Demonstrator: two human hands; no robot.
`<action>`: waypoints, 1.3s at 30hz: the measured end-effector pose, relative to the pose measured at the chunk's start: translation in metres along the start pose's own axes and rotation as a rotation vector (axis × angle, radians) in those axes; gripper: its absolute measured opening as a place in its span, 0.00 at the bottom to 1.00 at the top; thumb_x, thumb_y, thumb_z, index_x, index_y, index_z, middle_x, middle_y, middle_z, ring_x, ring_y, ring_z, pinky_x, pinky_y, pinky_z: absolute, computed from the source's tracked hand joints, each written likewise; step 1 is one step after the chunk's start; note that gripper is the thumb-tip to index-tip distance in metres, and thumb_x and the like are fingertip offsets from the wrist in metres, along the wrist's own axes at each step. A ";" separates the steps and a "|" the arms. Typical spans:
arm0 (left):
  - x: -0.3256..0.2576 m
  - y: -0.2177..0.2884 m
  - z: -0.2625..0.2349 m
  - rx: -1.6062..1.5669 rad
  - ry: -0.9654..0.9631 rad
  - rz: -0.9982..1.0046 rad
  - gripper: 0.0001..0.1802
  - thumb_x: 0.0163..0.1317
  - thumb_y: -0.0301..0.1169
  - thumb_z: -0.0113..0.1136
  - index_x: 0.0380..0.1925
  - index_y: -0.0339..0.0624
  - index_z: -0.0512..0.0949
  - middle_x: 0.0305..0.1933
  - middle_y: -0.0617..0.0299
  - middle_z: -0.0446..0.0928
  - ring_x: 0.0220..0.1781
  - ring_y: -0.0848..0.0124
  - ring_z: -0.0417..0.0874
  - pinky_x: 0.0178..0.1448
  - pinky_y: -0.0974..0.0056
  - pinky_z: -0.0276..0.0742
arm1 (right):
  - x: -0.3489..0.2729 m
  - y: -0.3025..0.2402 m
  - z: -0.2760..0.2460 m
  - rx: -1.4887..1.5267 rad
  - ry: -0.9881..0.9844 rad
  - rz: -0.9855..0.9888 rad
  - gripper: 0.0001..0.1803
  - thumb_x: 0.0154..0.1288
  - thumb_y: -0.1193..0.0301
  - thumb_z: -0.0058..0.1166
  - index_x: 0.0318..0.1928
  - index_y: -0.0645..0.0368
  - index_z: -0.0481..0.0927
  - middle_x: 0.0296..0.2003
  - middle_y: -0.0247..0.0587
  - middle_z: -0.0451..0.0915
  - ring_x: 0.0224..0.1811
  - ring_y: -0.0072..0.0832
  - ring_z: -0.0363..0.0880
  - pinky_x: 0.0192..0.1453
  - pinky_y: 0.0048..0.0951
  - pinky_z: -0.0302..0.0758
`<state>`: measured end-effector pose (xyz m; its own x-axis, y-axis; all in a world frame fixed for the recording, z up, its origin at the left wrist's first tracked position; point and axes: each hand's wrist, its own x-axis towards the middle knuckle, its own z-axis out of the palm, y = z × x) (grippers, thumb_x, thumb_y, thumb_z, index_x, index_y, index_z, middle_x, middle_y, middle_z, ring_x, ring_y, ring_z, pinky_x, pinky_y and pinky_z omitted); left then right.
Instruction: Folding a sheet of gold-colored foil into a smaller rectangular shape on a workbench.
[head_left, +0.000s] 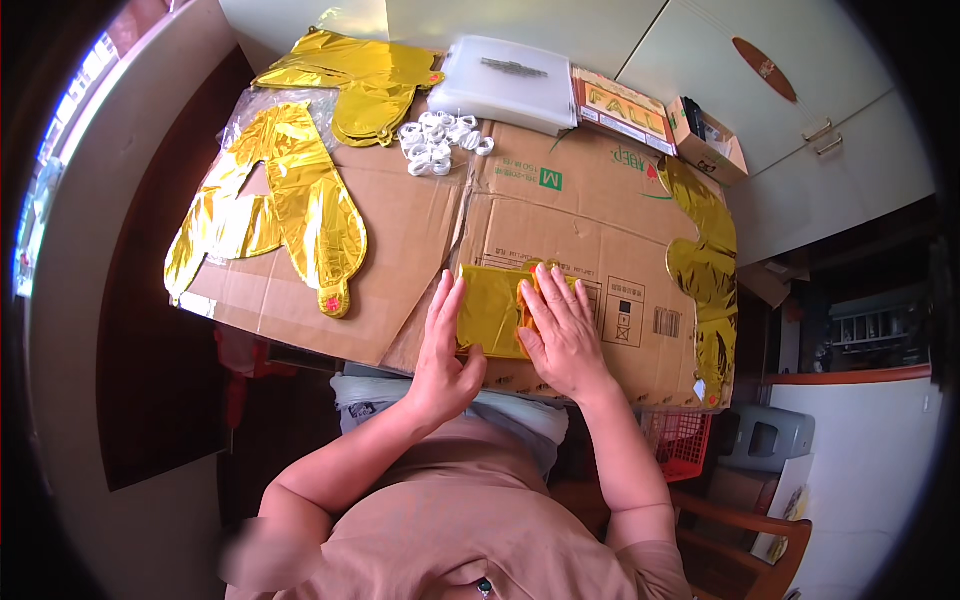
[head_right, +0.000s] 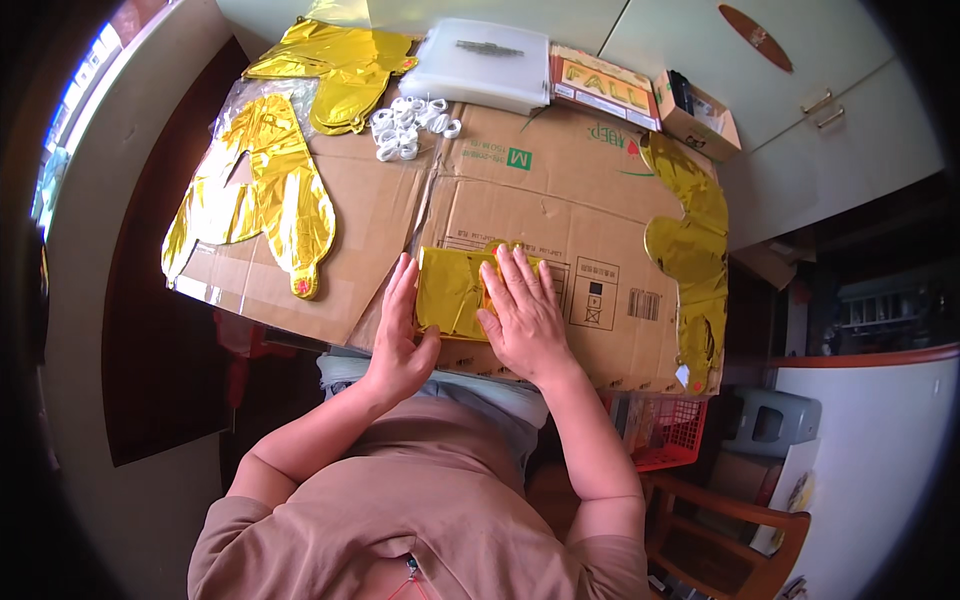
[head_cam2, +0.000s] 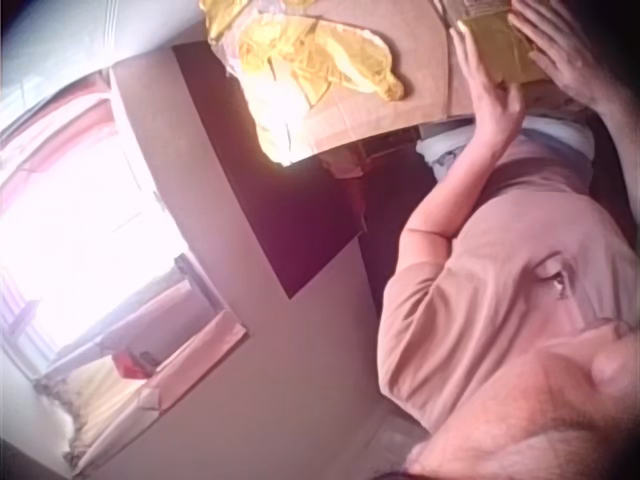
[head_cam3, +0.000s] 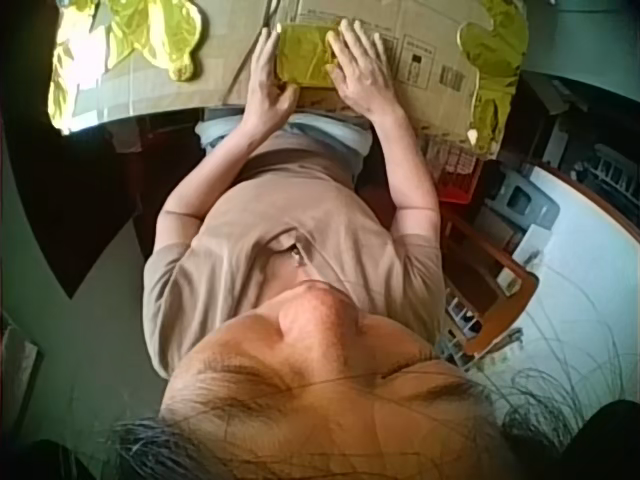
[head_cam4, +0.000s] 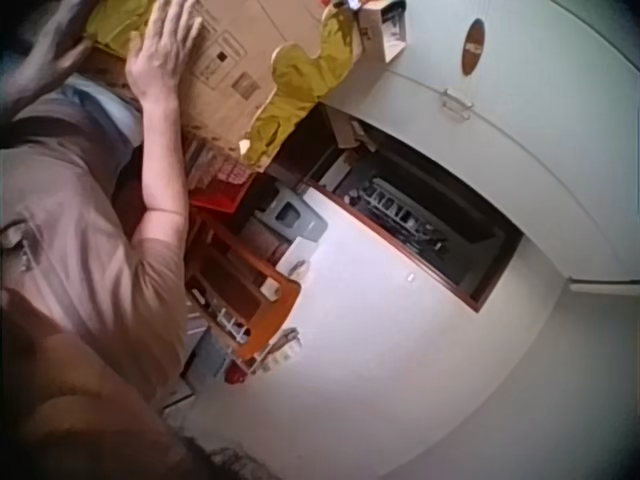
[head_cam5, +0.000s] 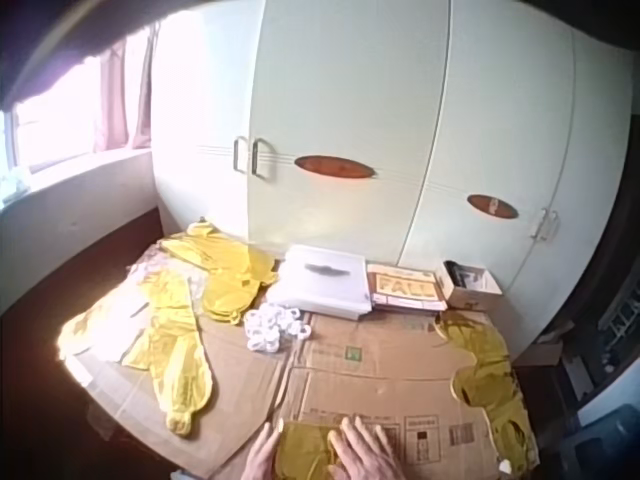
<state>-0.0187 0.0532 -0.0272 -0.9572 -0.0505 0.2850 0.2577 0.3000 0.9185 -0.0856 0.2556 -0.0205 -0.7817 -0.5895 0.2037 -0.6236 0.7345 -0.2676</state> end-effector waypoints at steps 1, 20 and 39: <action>0.001 0.001 0.000 0.001 0.000 -0.002 0.46 0.55 0.13 0.51 0.77 0.36 0.50 0.81 0.37 0.43 0.84 0.45 0.46 0.82 0.52 0.50 | 0.000 0.000 -0.001 0.001 -0.012 -0.003 0.33 0.73 0.58 0.51 0.73 0.57 0.66 0.77 0.49 0.57 0.81 0.45 0.52 0.82 0.54 0.44; 0.035 -0.011 0.021 0.645 -0.240 0.324 0.34 0.66 0.39 0.61 0.69 0.34 0.67 0.75 0.45 0.64 0.78 0.48 0.62 0.79 0.44 0.54 | -0.008 0.003 0.008 0.010 0.091 0.101 0.44 0.67 0.56 0.58 0.76 0.61 0.57 0.76 0.57 0.56 0.80 0.52 0.51 0.81 0.58 0.46; 0.025 -0.011 0.020 0.838 -0.236 0.198 0.42 0.66 0.46 0.58 0.73 0.31 0.60 0.79 0.42 0.56 0.82 0.50 0.54 0.83 0.45 0.43 | -0.028 0.025 -0.037 0.137 0.051 0.302 0.38 0.79 0.55 0.39 0.79 0.63 0.48 0.80 0.55 0.47 0.83 0.46 0.43 0.83 0.53 0.37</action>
<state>-0.0480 0.0677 -0.0357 -0.9315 0.2455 0.2684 0.3284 0.8850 0.3299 -0.0799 0.3027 0.0024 -0.9326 -0.3318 0.1418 -0.3594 0.8196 -0.4462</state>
